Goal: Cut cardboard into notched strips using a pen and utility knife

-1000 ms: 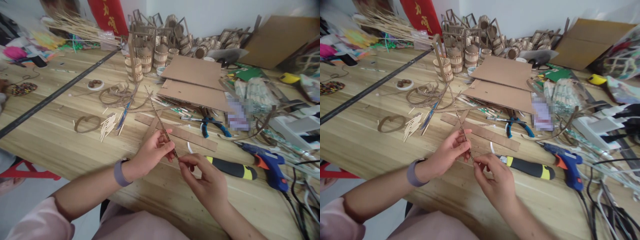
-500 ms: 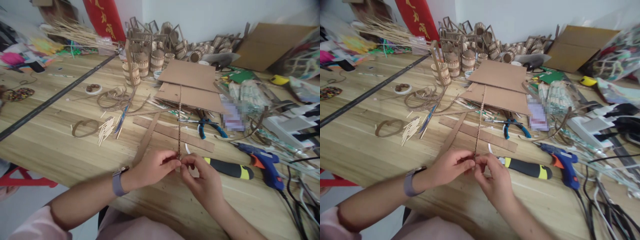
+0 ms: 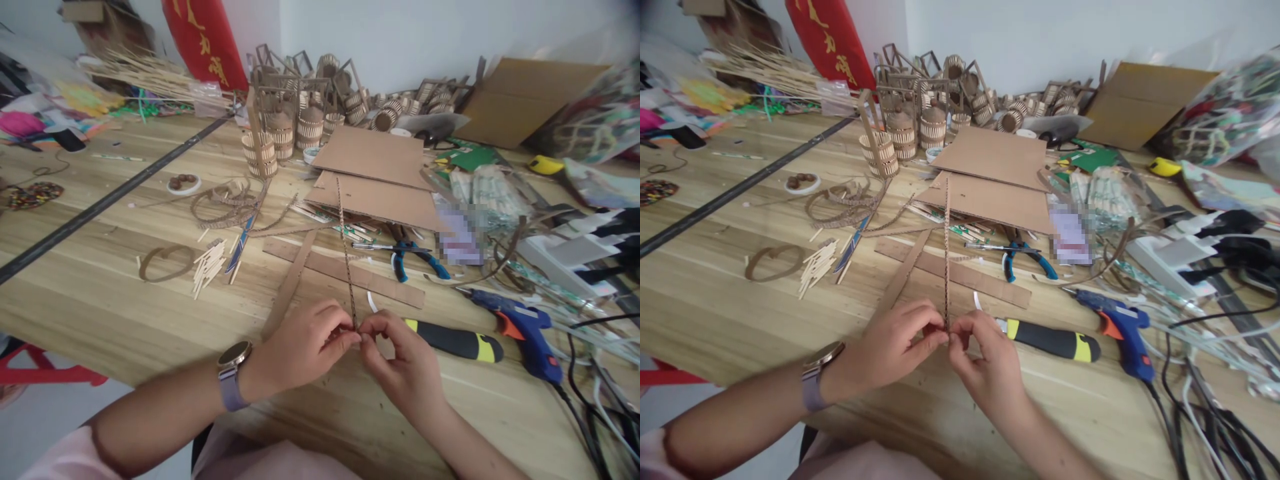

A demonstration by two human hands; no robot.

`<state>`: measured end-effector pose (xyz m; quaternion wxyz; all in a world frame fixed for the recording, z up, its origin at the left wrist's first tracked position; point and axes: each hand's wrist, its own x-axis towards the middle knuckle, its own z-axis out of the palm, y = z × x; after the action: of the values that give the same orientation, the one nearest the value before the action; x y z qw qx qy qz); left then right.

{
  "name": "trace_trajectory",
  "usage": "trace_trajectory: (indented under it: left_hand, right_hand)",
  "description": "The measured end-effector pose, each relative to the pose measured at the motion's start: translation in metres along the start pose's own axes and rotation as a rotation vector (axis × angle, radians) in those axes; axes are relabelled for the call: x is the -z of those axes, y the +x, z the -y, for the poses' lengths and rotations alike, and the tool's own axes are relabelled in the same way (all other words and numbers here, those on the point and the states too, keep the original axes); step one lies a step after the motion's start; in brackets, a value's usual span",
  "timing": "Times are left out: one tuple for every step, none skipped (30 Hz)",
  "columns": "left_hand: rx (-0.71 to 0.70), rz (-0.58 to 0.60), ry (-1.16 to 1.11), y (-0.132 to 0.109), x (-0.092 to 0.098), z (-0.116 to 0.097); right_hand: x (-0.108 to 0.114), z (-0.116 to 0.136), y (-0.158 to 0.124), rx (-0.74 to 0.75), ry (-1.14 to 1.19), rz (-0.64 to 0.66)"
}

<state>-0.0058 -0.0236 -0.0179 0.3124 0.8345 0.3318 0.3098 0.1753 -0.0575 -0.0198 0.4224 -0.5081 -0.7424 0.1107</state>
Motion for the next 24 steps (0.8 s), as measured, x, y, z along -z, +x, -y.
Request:
trace_trajectory:
  left_hand:
    - [-0.009,-0.001,0.007,-0.0005,-0.0006,0.0005]
    - [-0.018,-0.005,0.012,-0.0009,-0.0014,0.0010]
    - [-0.023,-0.012,0.018,-0.0012,-0.0022,0.0013]
    - [-0.025,-0.018,0.024,-0.0015,-0.0031,0.0014]
    - [-0.025,-0.024,0.030,-0.0018,-0.0039,0.0014]
    - [-0.024,-0.029,0.035,-0.0021,-0.0046,0.0011]
    - [-0.022,-0.033,0.039,-0.0023,-0.0052,0.0007]
    - [-0.021,-0.038,0.041,-0.0024,-0.0056,0.0003]
    - [-0.024,-0.043,0.042,-0.0025,-0.0058,-0.0002]
    - [-0.031,-0.048,0.043,-0.0025,-0.0058,-0.0007]
    - [-0.037,-0.053,0.046,-0.0024,-0.0057,-0.0011]
    - [-0.041,-0.053,0.050,-0.0024,-0.0056,-0.0014]
    - [-0.043,-0.053,0.055,-0.0023,-0.0054,-0.0017]
    - [-0.044,-0.052,0.059,-0.0022,-0.0052,-0.0020]
    - [-0.043,-0.051,0.061,-0.0021,-0.0050,-0.0022]
    - [-0.041,-0.051,0.062,-0.0019,-0.0048,-0.0024]
    - [-0.039,-0.050,0.061,-0.0018,-0.0046,-0.0025]
    - [-0.038,-0.050,0.058,-0.0018,-0.0044,-0.0026]
    - [-0.035,-0.047,0.056,-0.0018,-0.0042,-0.0027]
    - [-0.031,-0.044,0.054,-0.0018,-0.0040,-0.0028]
    - [-0.026,-0.042,0.054,-0.0019,-0.0037,-0.0029]
    - [-0.021,-0.040,0.054,-0.0021,-0.0035,-0.0030]
    - [-0.015,-0.038,0.052,-0.0023,-0.0033,-0.0031]
    - [-0.010,-0.035,0.051,-0.0025,-0.0031,-0.0032]
  right_hand:
    - [-0.0001,-0.0004,0.0001,0.002,0.003,0.004]
    - [-0.0001,-0.0008,0.0002,0.005,0.006,0.007]
    - [0.0001,-0.0011,0.0003,0.010,0.007,0.012]
    - [0.0004,-0.0012,0.0006,0.013,0.009,0.017]
    - [0.0008,-0.0011,0.0008,0.015,0.010,0.025]
    - [0.0012,-0.0009,0.0010,0.017,0.012,0.035]
    - [0.0017,-0.0006,0.0012,0.016,0.015,0.045]
    - [0.0021,-0.0002,0.0013,0.013,0.019,0.052]
    - [0.0023,0.0002,0.0012,0.010,0.021,0.057]
    - [0.0024,0.0005,0.0011,0.010,0.021,0.058]
    - [0.0024,0.0008,0.0009,0.013,0.018,0.055]
    - [0.0021,0.0009,0.0006,0.021,0.013,0.050]
    - [0.0018,0.0009,0.0001,0.032,0.006,0.043]
    - [0.0014,0.0008,-0.0003,0.044,-0.001,0.036]
    - [0.0009,0.0006,-0.0008,0.055,-0.007,0.030]
    - [0.0006,0.0004,-0.0011,0.064,-0.013,0.026]
    - [0.0003,0.0002,-0.0013,0.072,-0.019,0.025]
    - [0.0002,-0.0001,-0.0014,0.078,-0.025,0.024]
    - [0.0002,-0.0003,-0.0012,0.083,-0.031,0.024]
    - [0.0003,-0.0005,-0.0009,0.088,-0.036,0.025]
    - [0.0005,-0.0008,-0.0004,0.093,-0.041,0.026]
    - [0.0007,-0.0011,0.0000,0.097,-0.047,0.027]
    - [0.0008,-0.0014,0.0005,0.104,-0.052,0.026]
    - [0.0009,-0.0018,0.0007,0.111,-0.057,0.027]
